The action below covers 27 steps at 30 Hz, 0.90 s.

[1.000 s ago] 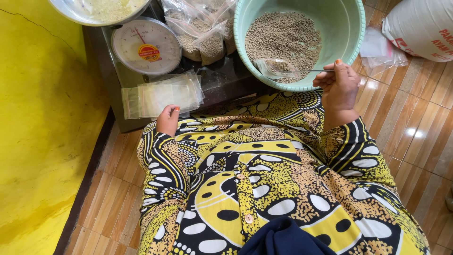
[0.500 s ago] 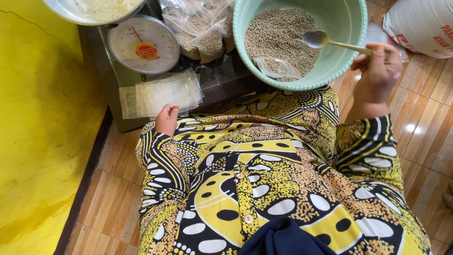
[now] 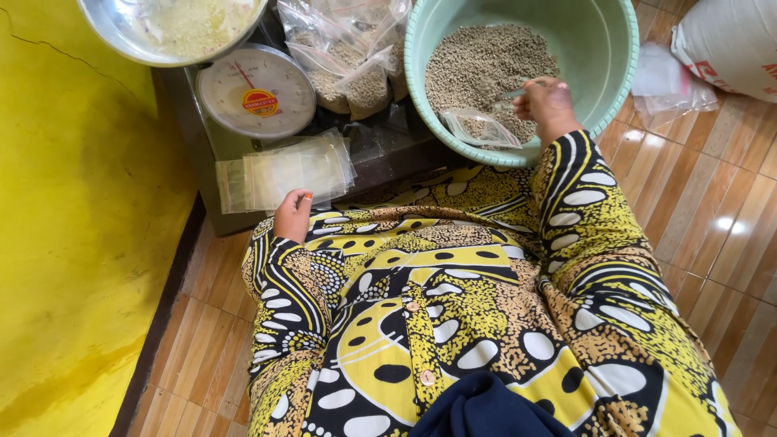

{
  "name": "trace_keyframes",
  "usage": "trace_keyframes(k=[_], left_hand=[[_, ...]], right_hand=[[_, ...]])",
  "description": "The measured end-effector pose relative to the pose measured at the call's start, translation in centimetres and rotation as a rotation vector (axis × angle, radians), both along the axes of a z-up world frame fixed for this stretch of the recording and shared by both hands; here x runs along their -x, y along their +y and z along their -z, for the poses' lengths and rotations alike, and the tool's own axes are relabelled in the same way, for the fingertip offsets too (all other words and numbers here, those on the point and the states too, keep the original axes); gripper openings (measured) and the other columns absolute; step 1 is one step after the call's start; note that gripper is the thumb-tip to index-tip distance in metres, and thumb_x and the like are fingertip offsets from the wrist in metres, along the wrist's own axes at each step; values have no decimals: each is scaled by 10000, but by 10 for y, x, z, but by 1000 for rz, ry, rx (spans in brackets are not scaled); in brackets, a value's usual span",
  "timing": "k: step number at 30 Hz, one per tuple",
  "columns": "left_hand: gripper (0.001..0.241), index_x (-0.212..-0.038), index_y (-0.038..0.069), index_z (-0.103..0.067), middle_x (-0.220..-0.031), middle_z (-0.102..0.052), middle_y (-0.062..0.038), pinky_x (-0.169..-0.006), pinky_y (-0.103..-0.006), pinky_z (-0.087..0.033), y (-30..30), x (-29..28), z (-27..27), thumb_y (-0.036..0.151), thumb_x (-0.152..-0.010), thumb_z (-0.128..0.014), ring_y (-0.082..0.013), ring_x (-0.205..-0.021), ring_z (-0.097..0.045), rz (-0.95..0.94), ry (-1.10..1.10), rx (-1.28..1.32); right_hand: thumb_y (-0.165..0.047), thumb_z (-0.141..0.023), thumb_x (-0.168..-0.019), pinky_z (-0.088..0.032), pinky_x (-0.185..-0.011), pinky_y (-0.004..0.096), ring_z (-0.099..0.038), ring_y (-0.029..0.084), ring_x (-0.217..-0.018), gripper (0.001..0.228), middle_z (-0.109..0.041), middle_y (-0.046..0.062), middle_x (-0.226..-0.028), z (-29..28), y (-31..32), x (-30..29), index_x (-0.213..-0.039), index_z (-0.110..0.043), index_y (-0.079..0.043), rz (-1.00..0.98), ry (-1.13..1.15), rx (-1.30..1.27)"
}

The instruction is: The person scoops birdseed from a plastic basin into small clear plastic bags using a spoon and then places the bags into a metal bowl.

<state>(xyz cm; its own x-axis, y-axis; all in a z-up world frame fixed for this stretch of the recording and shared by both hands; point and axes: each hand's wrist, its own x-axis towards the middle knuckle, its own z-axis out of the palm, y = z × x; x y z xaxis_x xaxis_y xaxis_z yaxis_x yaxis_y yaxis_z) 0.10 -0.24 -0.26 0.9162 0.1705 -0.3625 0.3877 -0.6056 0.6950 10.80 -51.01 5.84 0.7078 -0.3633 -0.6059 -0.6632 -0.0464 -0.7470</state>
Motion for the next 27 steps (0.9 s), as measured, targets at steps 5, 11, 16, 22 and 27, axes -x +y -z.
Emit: trace_keyframes(k=[5,11,16,22,27], left_hand=[[247,-1161,91,-697,-1002,-738,-23,-707,-251,-481,0,0,-9,204,-986,-564,-124,-786,-628,13,25,-14],[246,-1161,85,-691,-1010,-733,-26,-724,-250,-482,-1,-3,-8,204,-986,-566,-126,-807,-629,23,32,8],[260,-1182,87,-685,-1046,-738,-30,-732,-255,-492,-3,-3,-10,206,-990,-558,-134,-822,-645,45,52,-16],[241,-1154,83,-696,-956,-725,-9,-671,-244,-465,-2,-2,-6,211,-990,-574,-110,-732,-594,33,25,13],[258,-1176,85,-686,-1011,-735,-31,-702,-262,-484,-7,-2,-16,221,-1001,-554,-133,-776,-627,69,56,-38]], right_hand=[[-122,-502,-1041,-589,-610,160,-630,56,-627,169,-660,-30,-762,4,8,-3,-1121,-651,-113,124,-51,-2],[-80,-438,-1034,-521,-557,183,-571,66,-586,194,-614,-14,-707,-16,2,16,-1052,-631,-70,311,-299,-269],[-81,-373,-1059,-536,-596,178,-568,69,-616,234,-605,-5,-751,-35,2,41,-1115,-595,-33,286,-453,-326],[-62,-353,-1013,-538,-571,171,-576,86,-569,243,-621,6,-724,-47,-9,68,-1102,-575,-22,201,-655,-147],[-57,-388,-982,-511,-529,223,-551,131,-518,194,-589,33,-659,-53,-18,85,-1055,-566,-26,277,-742,-169]])
